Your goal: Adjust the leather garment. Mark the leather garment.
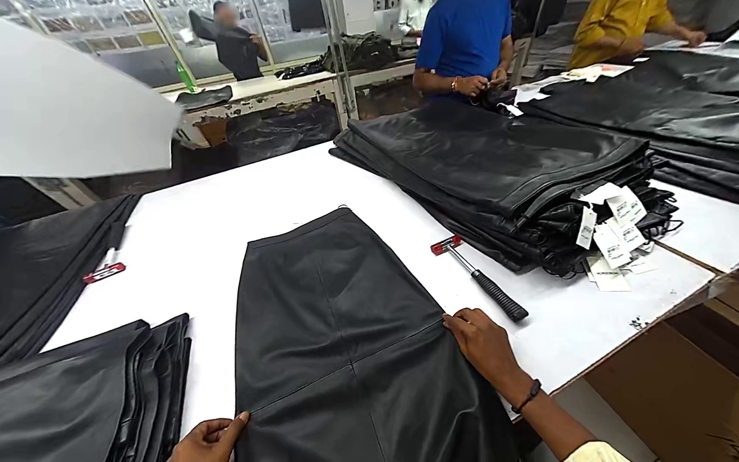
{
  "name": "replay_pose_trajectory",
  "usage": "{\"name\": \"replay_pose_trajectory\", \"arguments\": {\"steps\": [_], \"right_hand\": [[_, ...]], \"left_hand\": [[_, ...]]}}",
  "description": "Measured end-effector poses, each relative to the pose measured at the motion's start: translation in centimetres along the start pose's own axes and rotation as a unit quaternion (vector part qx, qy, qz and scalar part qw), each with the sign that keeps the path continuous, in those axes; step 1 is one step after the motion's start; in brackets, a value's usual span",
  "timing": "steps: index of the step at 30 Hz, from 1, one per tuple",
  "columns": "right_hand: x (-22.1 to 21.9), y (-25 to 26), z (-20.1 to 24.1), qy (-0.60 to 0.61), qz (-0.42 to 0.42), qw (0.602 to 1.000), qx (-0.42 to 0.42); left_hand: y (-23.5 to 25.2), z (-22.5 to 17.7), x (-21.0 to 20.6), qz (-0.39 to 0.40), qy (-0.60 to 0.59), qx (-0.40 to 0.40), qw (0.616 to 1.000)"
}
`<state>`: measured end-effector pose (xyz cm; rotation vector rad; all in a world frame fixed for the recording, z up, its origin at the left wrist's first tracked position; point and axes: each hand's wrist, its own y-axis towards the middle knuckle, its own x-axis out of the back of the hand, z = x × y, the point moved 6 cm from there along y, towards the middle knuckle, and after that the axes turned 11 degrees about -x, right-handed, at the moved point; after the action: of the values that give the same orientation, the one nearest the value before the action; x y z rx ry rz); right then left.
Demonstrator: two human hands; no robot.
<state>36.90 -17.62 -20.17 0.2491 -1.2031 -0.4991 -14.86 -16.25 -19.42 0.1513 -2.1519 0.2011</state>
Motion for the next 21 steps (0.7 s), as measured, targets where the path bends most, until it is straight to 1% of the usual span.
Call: {"name": "replay_pose_trajectory", "arguments": {"steps": [2,5,8,11,13,14,16,19,21], "right_hand": [[0.3,0.1,-0.4,-0.002,0.023,1.0,0.012],[0.1,0.5,-1.8,0.043,0.056,0.996,0.053],[-0.6,0.7,-4.1,0.076,0.066,0.991,0.085],[-1.4,0.9,-5.7,0.11,0.068,0.989,0.077],[-1.4,0.9,-5.5,0.098,0.07,0.99,0.067],[-1.2,0.8,-5.3,0.096,0.07,0.99,0.07],[-0.9,0.5,-4.3,0.093,0.057,0.989,0.101],[-0.7,0.1,-3.4,0.062,0.056,0.988,0.127],[-0.7,0.2,-3.4,0.045,0.065,0.988,0.135]], "left_hand": [[-0.5,-0.4,0.0,-0.023,0.015,-0.007,1.0],[-1.3,-0.8,-0.2,-0.064,0.021,0.004,0.998],[-1.7,-1.4,-0.1,-0.066,0.043,0.029,0.996],[-1.8,-0.9,-0.1,-0.069,0.044,0.044,0.996],[-1.7,-0.4,-0.4,-0.077,0.035,0.035,0.996],[-1.7,-0.3,-0.6,-0.089,0.031,0.019,0.995],[-2.0,-0.7,-0.9,-0.128,0.037,-0.043,0.99],[-2.1,-1.1,-1.5,-0.187,0.05,-0.163,0.967],[-1.9,-0.6,-2.1,-0.201,0.05,-0.226,0.952]]}}
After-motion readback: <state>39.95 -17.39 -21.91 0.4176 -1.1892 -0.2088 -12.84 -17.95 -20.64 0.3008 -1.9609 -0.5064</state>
